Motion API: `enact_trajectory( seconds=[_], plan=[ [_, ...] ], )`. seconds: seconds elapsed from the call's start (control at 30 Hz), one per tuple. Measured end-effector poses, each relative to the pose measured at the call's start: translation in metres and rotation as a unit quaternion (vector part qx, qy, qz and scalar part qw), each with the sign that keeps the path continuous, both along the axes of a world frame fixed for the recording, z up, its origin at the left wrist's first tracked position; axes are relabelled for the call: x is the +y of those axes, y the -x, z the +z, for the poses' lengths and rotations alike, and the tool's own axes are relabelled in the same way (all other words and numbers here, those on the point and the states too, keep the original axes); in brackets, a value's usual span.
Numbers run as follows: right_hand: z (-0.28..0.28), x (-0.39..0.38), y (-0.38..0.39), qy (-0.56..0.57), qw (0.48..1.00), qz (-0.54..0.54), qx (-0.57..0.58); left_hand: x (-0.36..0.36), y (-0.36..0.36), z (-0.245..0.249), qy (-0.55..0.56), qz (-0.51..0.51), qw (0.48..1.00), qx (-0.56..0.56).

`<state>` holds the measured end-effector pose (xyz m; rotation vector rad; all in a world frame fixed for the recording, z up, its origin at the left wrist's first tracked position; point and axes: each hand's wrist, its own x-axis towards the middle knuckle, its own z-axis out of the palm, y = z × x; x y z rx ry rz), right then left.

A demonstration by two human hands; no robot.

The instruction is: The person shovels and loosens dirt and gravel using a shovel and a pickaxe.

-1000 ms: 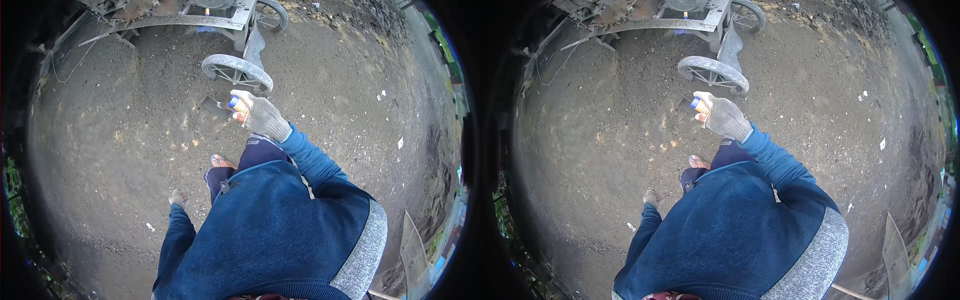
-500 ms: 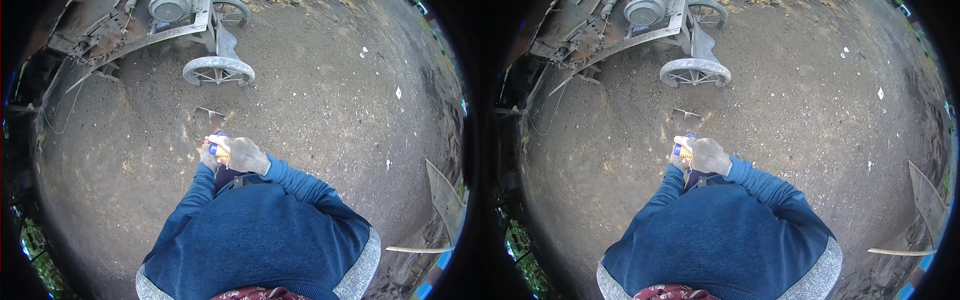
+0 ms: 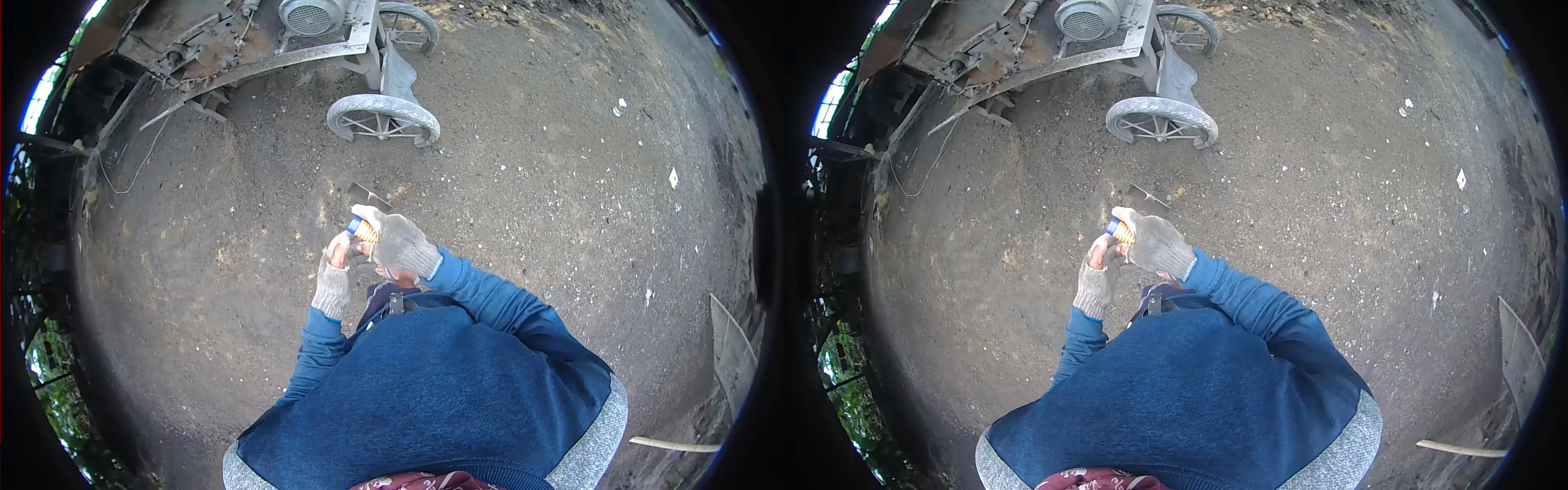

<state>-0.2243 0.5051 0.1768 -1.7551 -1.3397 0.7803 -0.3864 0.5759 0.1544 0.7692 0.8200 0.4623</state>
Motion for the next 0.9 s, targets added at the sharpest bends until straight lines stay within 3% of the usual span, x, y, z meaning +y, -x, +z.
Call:
enact_trajectory(
  seconds=[0.1, 0.23, 0.43, 0.5, 0.53, 0.6, 0.7, 0.77, 0.8, 0.87, 0.9],
  plan=[
    [-0.018, 0.039, 0.013, -0.052, 0.998, 0.032, -0.03, 0.015, 0.007, 0.026, -0.253, -0.025, 0.962, 0.101],
    [-0.032, 0.087, 0.034, -0.113, 0.99, 0.068, -0.046, 0.04, 0.018, 0.016, -0.319, 0.034, 0.934, 0.158],
    [-0.049, 0.13, 0.048, -0.121, 0.976, 0.134, -0.119, 0.074, 0.033, -0.01, -0.208, 0.107, 0.97, 0.059],
    [-0.023, 0.135, 0.044, -0.056, 0.985, 0.129, -0.103, 0.081, 0.032, -0.009, -0.072, 0.11, 0.99, -0.045],
    [-0.035, 0.139, 0.041, -0.128, 0.974, 0.135, -0.132, 0.086, 0.032, -0.016, 0.007, 0.116, 0.987, -0.111],
    [-0.016, 0.136, 0.035, -0.126, 0.983, 0.116, -0.072, 0.093, 0.029, -0.015, 0.159, 0.129, 0.962, -0.178],
    [-0.012, 0.128, 0.023, -0.099, 0.991, 0.088, -0.016, 0.089, 0.004, -0.104, 0.114, 0.128, 0.981, -0.093],
    [0.009, 0.114, 0.007, -0.082, 0.995, 0.058, -0.014, 0.081, -0.027, -0.123, 0.047, 0.089, 0.987, -0.122],
    [0.016, 0.102, -0.006, -0.058, 0.998, 0.028, 0.008, 0.084, -0.046, -0.11, 0.104, 0.066, 0.981, -0.15],
    [0.008, 0.076, -0.034, -0.154, 0.986, -0.045, -0.044, 0.089, -0.082, -0.083, 0.221, 0.02, 0.956, -0.191],
    [0.003, 0.058, -0.045, -0.116, 0.985, -0.107, 0.065, 0.084, -0.102, -0.062, 0.318, 0.006, 0.921, -0.224]
  ],
)
